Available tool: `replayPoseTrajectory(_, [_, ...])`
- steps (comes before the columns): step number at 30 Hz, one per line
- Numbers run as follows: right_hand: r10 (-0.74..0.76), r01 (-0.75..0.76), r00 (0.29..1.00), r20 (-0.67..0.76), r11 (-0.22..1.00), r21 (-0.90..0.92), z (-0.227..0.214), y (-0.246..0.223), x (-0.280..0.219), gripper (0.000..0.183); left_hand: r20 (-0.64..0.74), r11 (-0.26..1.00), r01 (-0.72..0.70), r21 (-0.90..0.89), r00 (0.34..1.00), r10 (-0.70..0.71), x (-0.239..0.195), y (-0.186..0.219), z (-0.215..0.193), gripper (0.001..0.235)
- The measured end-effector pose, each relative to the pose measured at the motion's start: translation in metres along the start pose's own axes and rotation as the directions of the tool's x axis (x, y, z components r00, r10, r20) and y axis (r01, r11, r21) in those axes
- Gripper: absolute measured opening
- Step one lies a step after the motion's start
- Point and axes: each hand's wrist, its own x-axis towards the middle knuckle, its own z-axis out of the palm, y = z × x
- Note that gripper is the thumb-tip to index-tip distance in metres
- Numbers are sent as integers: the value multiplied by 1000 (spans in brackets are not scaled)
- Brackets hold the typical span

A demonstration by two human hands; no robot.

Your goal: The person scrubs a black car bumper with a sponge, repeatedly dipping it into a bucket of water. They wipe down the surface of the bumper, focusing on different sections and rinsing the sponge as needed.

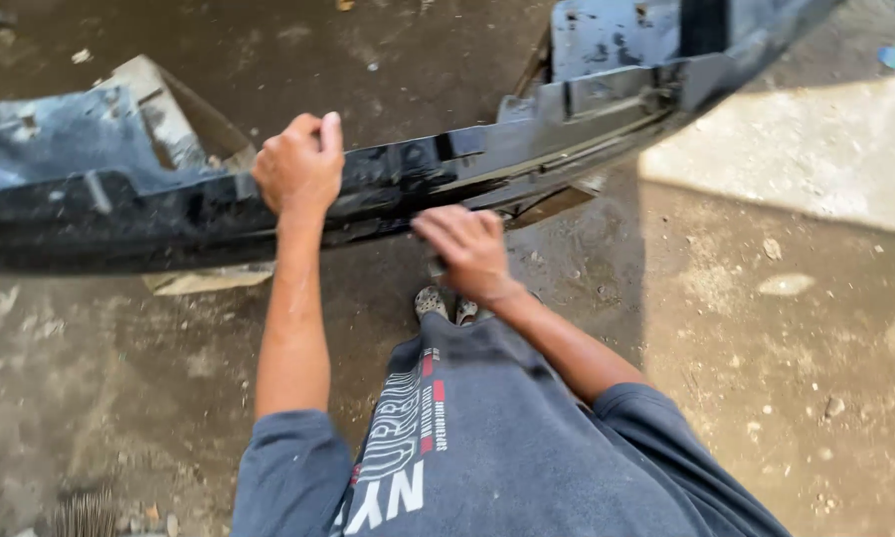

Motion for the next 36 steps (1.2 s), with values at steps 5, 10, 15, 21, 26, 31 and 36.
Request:
replayPoseTrajectory(5, [140, -200, 961, -238, 947, -252, -57, 167, -68, 40, 20, 999, 3, -42, 1000, -2, 0, -2, 5, 33])
replayPoseTrajectory(10, [146, -268, 917, -372, 916, -299, -65, 182, -75, 27, -46, 999, -43, -23, 998, 42, 0, -3, 10, 31])
replayPoseTrajectory(15, [229, -277, 954, -193, 920, -278, -91, 207, -77, 29, 7, 1000, 2, -31, 1000, -2, -3, -5, 9, 30])
replayPoseTrajectory(21, [253, -332, 894, -371, 928, -168, -59, 168, -67, 26, 23, 1000, 19, -23, 1000, -19, -1, -3, 9, 30])
replayPoseTrajectory(26, [114, -168, 963, -244, 962, -214, -84, 196, -73, 27, 11, 1000, 0, 6, 1000, 0, 1, -2, 12, 29])
replayPoseTrajectory(31, [289, -365, 922, -255, 868, -335, -118, 216, -72, 31, -106, 998, -69, 11, 992, 70, -24, 5, -9, 26])
replayPoseTrajectory(36, [242, -273, 926, -289, 959, -74, -45, 124, -69, 46, -216, 945, -326, 26, 921, 323, -99, 24, 15, 48])
